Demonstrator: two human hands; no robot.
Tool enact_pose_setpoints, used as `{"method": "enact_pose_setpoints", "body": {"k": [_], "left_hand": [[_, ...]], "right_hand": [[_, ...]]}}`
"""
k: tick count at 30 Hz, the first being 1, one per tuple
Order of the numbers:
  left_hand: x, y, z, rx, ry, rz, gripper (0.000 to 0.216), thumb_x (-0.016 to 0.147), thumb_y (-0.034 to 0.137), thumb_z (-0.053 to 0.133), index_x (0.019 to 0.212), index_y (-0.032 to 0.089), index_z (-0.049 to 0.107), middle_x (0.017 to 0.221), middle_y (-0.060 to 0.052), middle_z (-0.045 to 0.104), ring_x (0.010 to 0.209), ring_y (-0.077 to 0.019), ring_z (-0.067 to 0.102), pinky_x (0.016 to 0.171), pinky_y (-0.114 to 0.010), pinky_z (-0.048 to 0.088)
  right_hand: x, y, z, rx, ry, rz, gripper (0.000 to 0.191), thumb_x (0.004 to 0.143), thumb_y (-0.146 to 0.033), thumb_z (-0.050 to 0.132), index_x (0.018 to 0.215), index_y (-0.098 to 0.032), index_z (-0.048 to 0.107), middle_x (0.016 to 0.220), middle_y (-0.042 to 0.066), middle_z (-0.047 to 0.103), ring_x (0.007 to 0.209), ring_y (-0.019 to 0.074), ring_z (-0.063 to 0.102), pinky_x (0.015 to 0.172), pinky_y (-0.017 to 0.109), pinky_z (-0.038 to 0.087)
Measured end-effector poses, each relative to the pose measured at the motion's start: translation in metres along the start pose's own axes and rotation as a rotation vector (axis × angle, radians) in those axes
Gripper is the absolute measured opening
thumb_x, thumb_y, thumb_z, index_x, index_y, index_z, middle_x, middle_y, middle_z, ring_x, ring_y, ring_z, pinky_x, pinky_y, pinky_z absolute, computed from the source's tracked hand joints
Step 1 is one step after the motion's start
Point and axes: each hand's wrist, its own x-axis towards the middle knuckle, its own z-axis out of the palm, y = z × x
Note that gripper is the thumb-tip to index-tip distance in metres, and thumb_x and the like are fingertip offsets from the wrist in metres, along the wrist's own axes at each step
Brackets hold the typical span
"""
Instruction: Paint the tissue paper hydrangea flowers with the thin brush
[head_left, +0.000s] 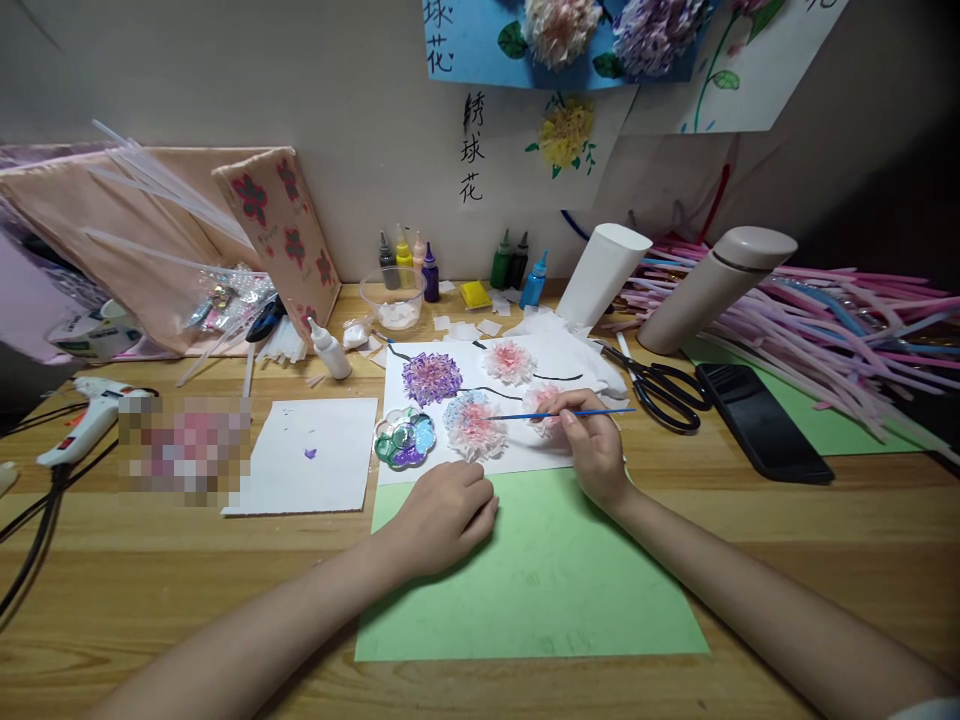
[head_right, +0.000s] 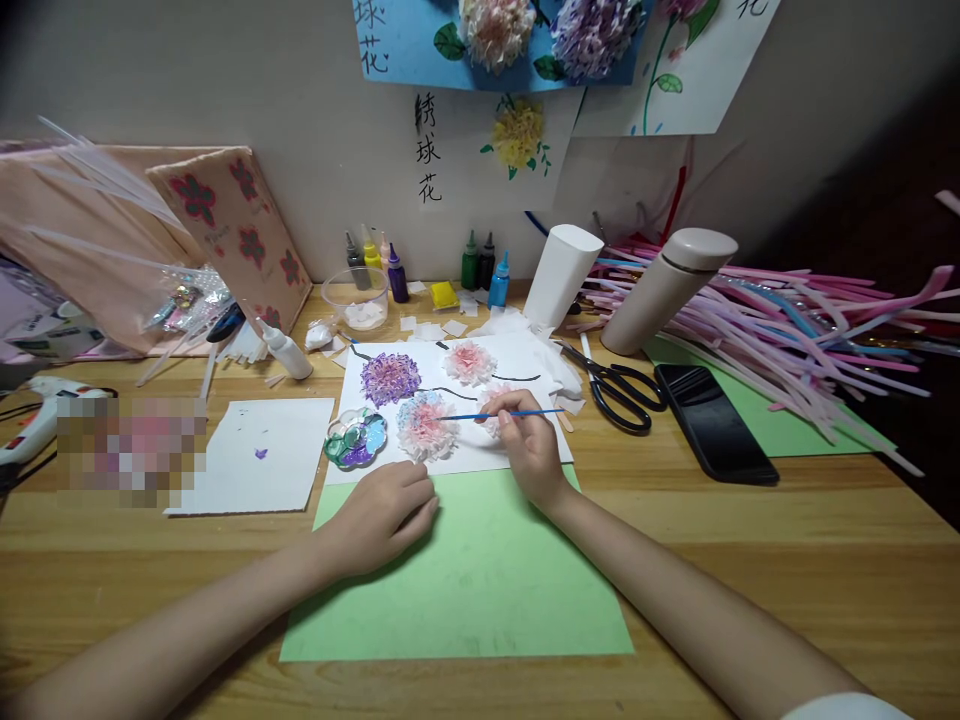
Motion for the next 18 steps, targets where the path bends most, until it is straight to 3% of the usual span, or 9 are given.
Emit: {"method": "enact_pose_setpoints", "body": {"k": [18], "left_hand": [[0.0007,-0.0002,-0.0009,-0.01,-0.005,-0.003,0.028,0.094,0.023,0.037,0.069,0.018,0.048,0.072,-0.002,0.052,0.067,-0.0155,0.046,0.061,-0.03,0.032]], "right_hand": [[-0.0011,0.003,-0.0002,-0.009,-0.035,-0.016,0.011,0.089,-0.029,0.048,0.086,-0.022,0.055,0.084,0.001,0.057,0.082,0.0162,0.058,0.077,0.032,0.047]]}}
